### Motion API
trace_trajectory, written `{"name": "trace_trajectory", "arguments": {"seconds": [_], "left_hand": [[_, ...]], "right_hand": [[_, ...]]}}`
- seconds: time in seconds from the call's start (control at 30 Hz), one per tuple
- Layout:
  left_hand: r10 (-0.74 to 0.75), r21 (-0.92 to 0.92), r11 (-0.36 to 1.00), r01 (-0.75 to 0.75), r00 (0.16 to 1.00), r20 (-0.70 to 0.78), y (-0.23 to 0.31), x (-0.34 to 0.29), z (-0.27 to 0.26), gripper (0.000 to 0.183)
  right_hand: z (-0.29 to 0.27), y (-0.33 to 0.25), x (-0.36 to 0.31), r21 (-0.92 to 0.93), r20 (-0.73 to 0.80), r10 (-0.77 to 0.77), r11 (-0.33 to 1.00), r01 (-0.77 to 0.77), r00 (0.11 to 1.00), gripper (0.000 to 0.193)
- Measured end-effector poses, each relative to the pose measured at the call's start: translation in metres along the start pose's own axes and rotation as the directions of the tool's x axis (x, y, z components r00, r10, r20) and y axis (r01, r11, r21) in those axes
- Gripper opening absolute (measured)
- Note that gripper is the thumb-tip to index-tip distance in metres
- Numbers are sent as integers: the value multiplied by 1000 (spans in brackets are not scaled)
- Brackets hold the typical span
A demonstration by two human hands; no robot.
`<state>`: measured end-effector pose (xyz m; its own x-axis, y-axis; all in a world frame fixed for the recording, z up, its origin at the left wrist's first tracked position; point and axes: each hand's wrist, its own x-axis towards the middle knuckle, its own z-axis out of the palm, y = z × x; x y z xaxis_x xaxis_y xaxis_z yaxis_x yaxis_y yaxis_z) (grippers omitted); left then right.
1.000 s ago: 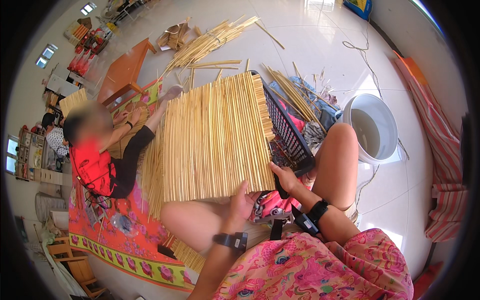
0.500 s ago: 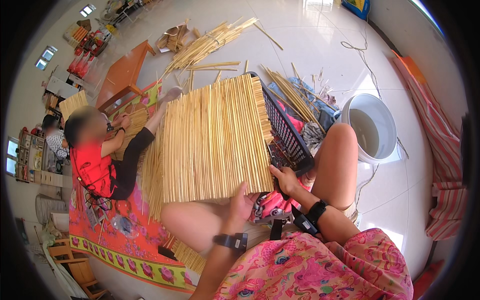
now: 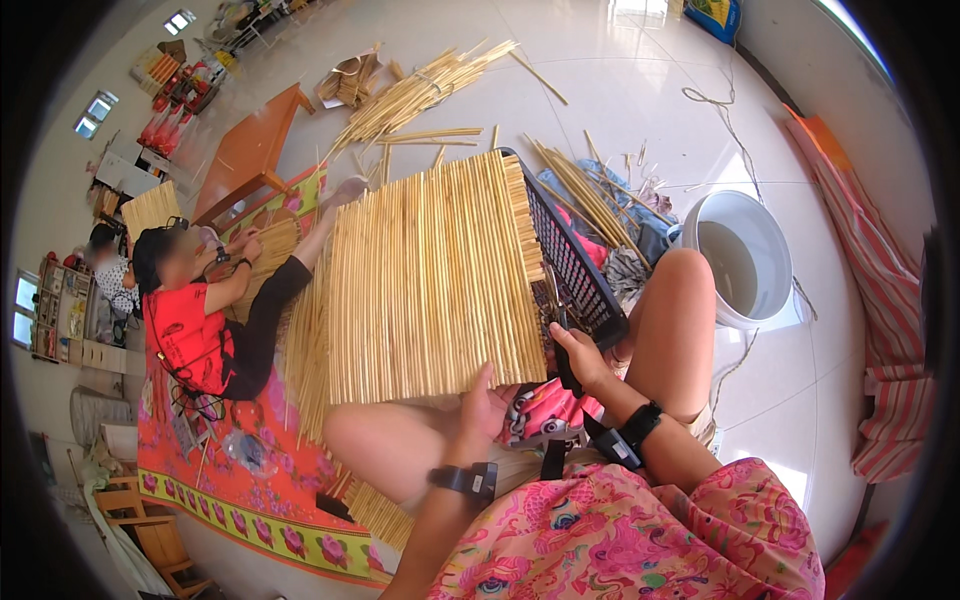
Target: The person sits on the floor and uses a black plastic basket as a jig to align and weave thin bamboo strips into a flat mat. They repeatedly insert strips into the basket and adjust them by hand.
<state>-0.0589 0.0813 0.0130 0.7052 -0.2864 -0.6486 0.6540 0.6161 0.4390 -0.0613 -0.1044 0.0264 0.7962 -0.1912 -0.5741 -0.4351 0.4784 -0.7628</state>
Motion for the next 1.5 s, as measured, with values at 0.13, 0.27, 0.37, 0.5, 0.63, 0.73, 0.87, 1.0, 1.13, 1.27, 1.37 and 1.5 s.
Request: {"name": "trace_trajectory", "arguments": {"seconds": [0.13,0.27,0.37,0.5,0.63,0.73,0.87,1.0,1.13,1.27,1.37,1.5], "left_hand": [[12,-54,998,-13,1000,-25,6,-13,12,33],[34,-80,996,-31,999,37,6,-9,8,32],[22,-102,995,-16,998,61,7,-10,11,32],[21,-75,997,-16,997,70,5,-8,8,34],[-13,-51,999,16,998,54,6,-9,10,36],[-4,-37,999,5,999,38,5,-9,11,37],[-11,-35,999,12,1000,29,5,-11,14,38],[-4,-13,1000,5,999,46,5,-7,11,38],[-7,7,1000,7,999,40,5,-7,8,34],[12,15,1000,-13,999,36,4,-5,6,32],[11,13,1000,-12,999,35,5,-7,8,33],[-2,12,1000,2,999,32,6,-8,7,33]], "right_hand": [[-6,-8,-10,-60,74,139,989,-135,987,50],[-10,-2,-13,-215,172,109,974,-71,979,55],[-5,1,-13,-198,166,90,979,-56,982,58],[-2,-2,-10,-213,182,66,977,-26,981,59],[0,0,-4,-245,152,79,969,-40,985,61],[0,-1,-4,-272,133,78,961,-39,988,63],[-2,2,-1,-295,132,83,955,-41,988,64],[-5,10,6,-342,86,72,939,-39,994,64],[-8,10,6,-302,11,68,951,-62,998,65],[-9,9,9,-251,1,108,962,-105,994,64],[-8,7,6,-233,-4,136,963,-133,991,63],[-6,4,4,-213,-1,175,962,-171,985,61]]}}
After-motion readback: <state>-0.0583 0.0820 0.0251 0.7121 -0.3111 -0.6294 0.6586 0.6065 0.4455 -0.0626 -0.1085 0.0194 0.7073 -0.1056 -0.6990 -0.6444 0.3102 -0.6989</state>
